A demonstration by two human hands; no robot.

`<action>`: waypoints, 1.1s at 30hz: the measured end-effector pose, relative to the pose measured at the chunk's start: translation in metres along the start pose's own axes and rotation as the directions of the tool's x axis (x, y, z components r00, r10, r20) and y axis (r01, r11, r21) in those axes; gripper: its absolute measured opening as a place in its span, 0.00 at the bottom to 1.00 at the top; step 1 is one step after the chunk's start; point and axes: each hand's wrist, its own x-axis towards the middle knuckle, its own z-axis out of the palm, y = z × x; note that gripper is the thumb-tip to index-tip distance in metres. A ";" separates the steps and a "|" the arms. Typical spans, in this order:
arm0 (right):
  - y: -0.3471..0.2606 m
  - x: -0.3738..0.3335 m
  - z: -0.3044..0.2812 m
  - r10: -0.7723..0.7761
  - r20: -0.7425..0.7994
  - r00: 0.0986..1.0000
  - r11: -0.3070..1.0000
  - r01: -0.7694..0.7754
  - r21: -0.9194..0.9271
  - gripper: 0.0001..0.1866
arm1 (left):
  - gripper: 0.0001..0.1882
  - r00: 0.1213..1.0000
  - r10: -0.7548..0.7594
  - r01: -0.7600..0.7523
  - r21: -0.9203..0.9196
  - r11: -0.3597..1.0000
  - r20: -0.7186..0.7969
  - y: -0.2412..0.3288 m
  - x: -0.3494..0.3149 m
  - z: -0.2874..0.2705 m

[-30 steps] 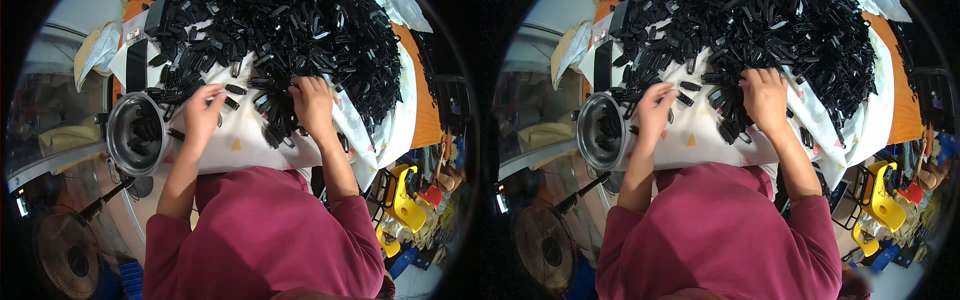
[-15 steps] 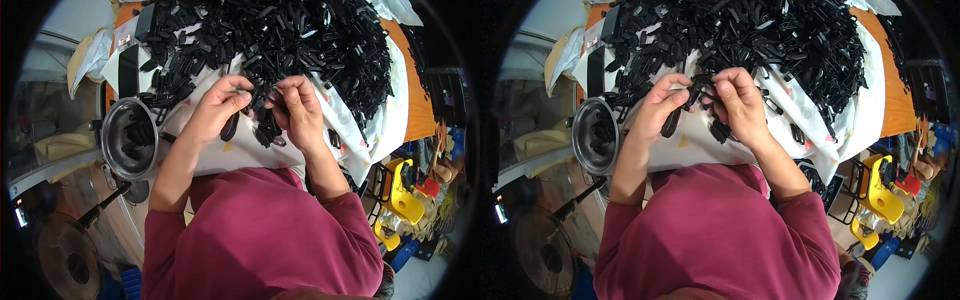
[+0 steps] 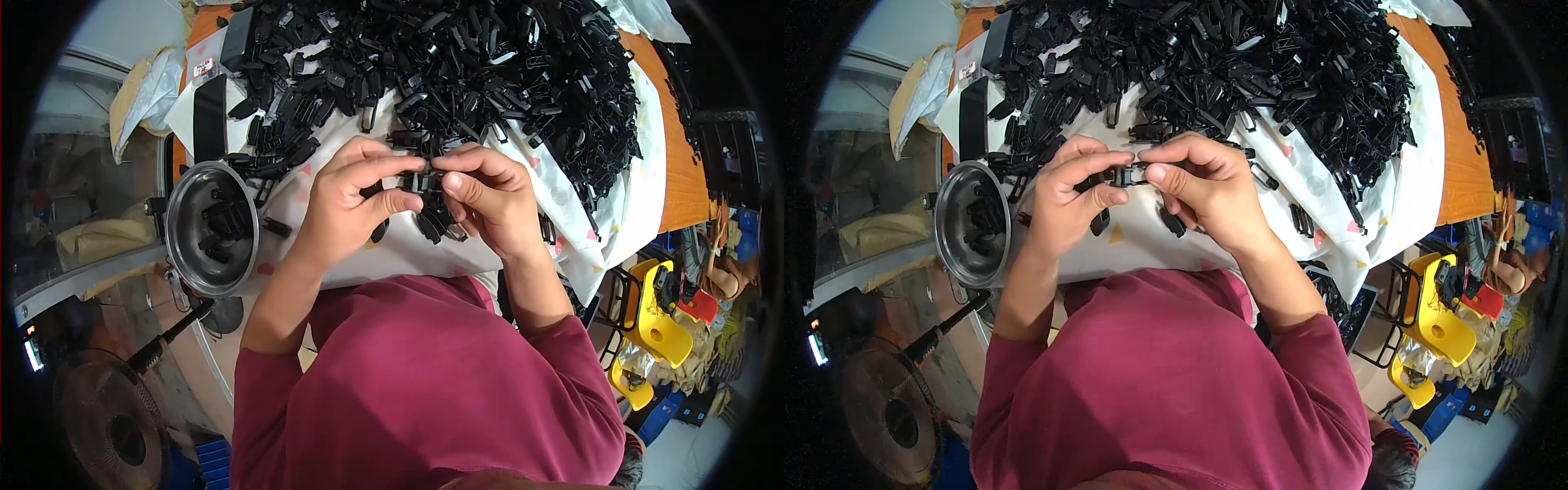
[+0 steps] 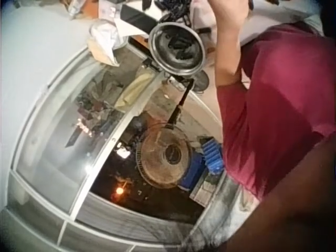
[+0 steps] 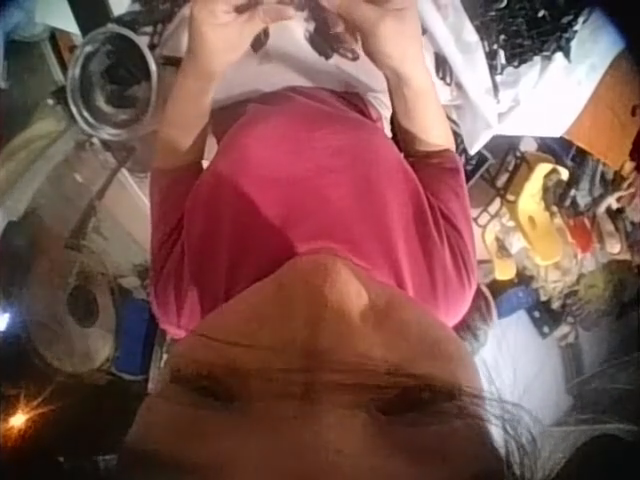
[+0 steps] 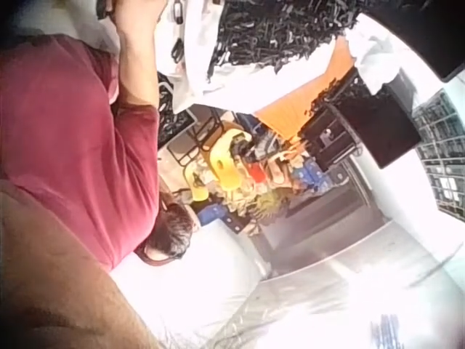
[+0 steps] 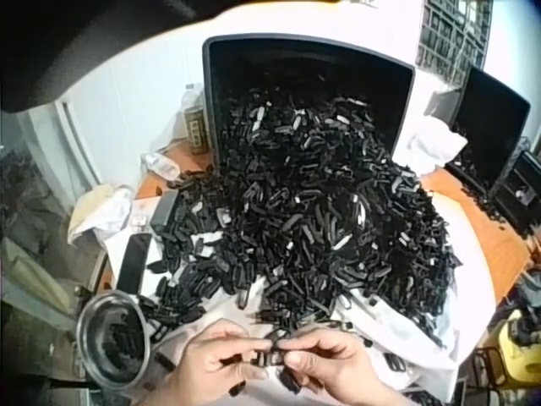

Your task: Assembling small black plastic buckle components by snapping them together at a workstation.

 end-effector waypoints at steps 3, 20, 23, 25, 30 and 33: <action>-0.005 -0.002 -0.004 0.127 -0.013 0.992 0.991 -0.128 -0.049 0.07 | 0.18 0.994 0.108 -0.106 0.085 0.991 -0.024 0.001 -0.004 0.002; 0.013 -0.005 0.006 0.292 -0.059 0.954 0.928 -0.268 0.260 0.04 | 0.17 0.992 0.007 -0.013 -0.048 0.999 -0.125 -0.008 -0.012 0.019; 0.013 -0.004 0.012 0.224 -0.101 0.969 0.968 -0.209 0.139 0.08 | 0.17 0.970 -0.145 0.115 -0.154 0.981 -0.196 -0.001 -0.019 0.028; 0.017 -0.004 0.008 0.203 -0.063 0.977 0.979 -0.203 0.008 0.13 | 0.16 0.950 -0.185 0.130 -0.220 0.967 -0.250 0.003 -0.023 0.031; 0.042 -0.018 0.006 -0.109 -0.017 0.994 0.968 0.102 -0.230 0.10 | 0.16 0.929 -0.332 0.251 -0.379 0.891 -0.165 0.002 -0.027 0.023; 0.030 -0.016 0.009 0.135 0.056 0.989 0.898 -0.098 -0.430 0.09 | 0.18 0.862 -0.465 0.329 -0.921 0.207 0.204 -0.026 -0.043 0.012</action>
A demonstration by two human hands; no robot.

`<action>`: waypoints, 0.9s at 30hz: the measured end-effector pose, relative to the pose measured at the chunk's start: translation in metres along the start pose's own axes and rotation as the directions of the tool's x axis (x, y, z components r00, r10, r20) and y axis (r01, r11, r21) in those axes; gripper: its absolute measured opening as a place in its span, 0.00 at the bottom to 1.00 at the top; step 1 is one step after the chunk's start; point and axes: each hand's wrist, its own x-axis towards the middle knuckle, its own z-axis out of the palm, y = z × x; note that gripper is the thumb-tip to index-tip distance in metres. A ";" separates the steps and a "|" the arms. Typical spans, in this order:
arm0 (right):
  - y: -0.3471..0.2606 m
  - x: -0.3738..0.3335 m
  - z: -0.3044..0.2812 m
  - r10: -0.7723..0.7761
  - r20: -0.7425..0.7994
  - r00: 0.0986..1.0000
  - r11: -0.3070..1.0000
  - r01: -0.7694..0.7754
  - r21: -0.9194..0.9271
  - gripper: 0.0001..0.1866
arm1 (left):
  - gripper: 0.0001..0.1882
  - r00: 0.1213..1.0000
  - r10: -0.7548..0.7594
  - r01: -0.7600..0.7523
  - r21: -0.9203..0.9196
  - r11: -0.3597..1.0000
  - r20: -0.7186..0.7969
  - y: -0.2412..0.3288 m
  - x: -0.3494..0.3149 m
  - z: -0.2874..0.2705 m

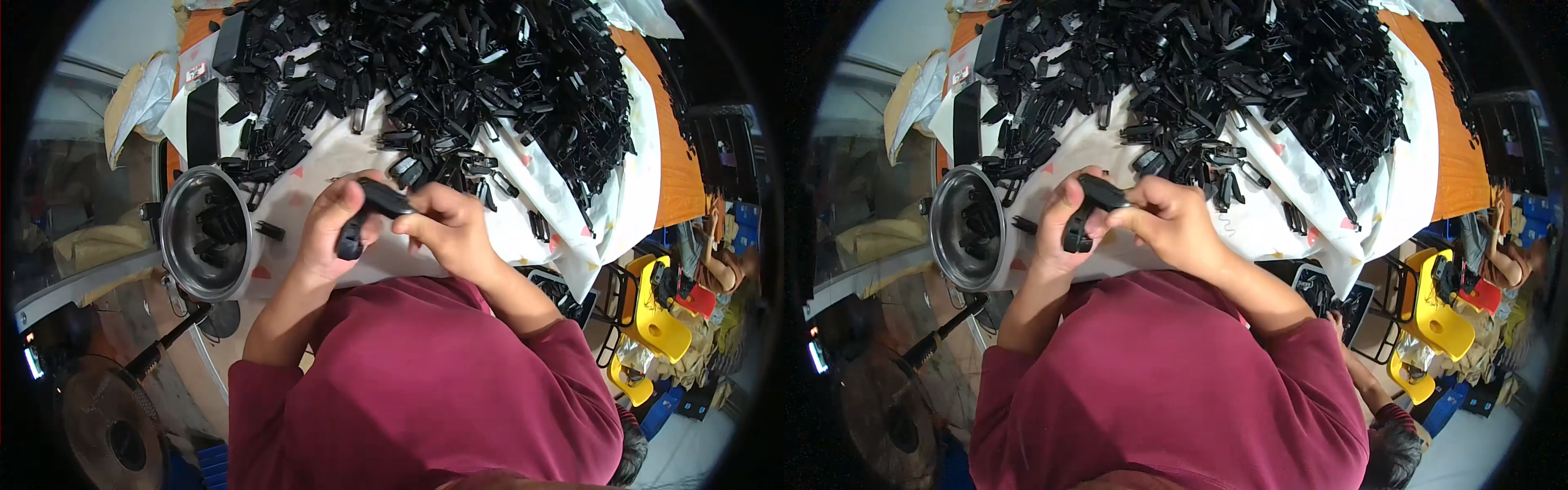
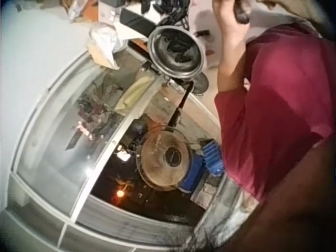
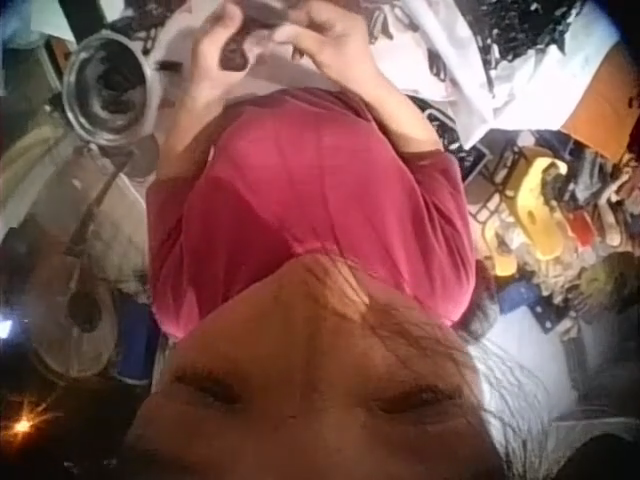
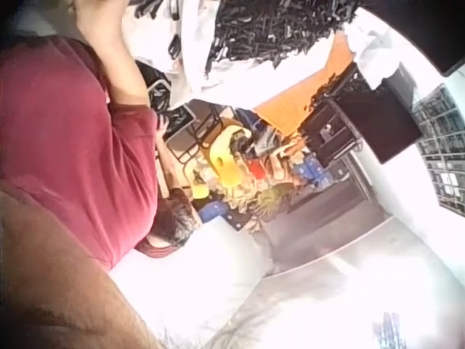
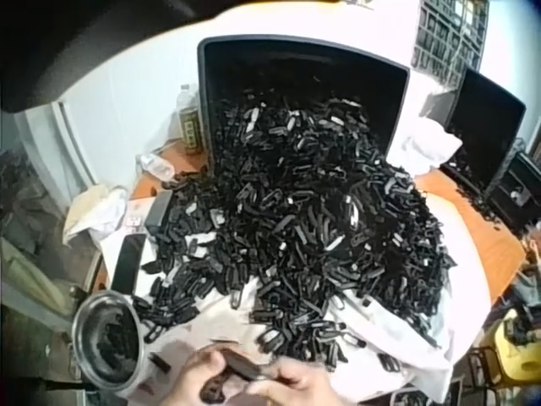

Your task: Assembling small black plastic buckle components by snapping them together at a workstation.

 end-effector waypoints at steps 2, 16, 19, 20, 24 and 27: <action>0.007 0.006 0.006 -0.010 0.038 0.999 0.997 0.007 0.074 0.09 | 0.17 0.998 0.041 -0.039 0.029 0.999 -0.046 -0.004 -0.009 -0.008; 0.021 0.064 -0.073 -0.441 -0.279 0.853 0.354 -0.120 -0.927 0.11 | 0.09 0.500 0.854 0.202 0.940 -0.275 0.142 0.088 -0.056 -0.022; 0.031 0.069 -0.079 -0.326 -0.216 0.920 0.221 -0.148 -0.964 0.11 | 0.13 0.592 0.804 0.331 0.927 -0.173 -0.062 0.106 -0.061 -0.050; 0.031 0.069 -0.077 -0.324 -0.211 0.922 0.223 -0.142 -0.964 0.11 | 0.16 0.678 0.690 0.348 0.715 -0.606 0.254 0.107 -0.055 -0.044; 0.018 0.057 -0.073 -0.379 -0.289 0.879 0.412 -0.119 -0.903 0.10 | 0.14 0.869 0.323 -0.053 0.719 -0.693 0.375 0.052 -0.013 -0.016; 0.008 0.046 -0.064 -0.418 -0.309 0.854 0.516 -0.056 -0.854 0.10 | 0.14 0.890 0.295 -0.106 0.788 -0.607 0.347 0.019 0.006 -0.015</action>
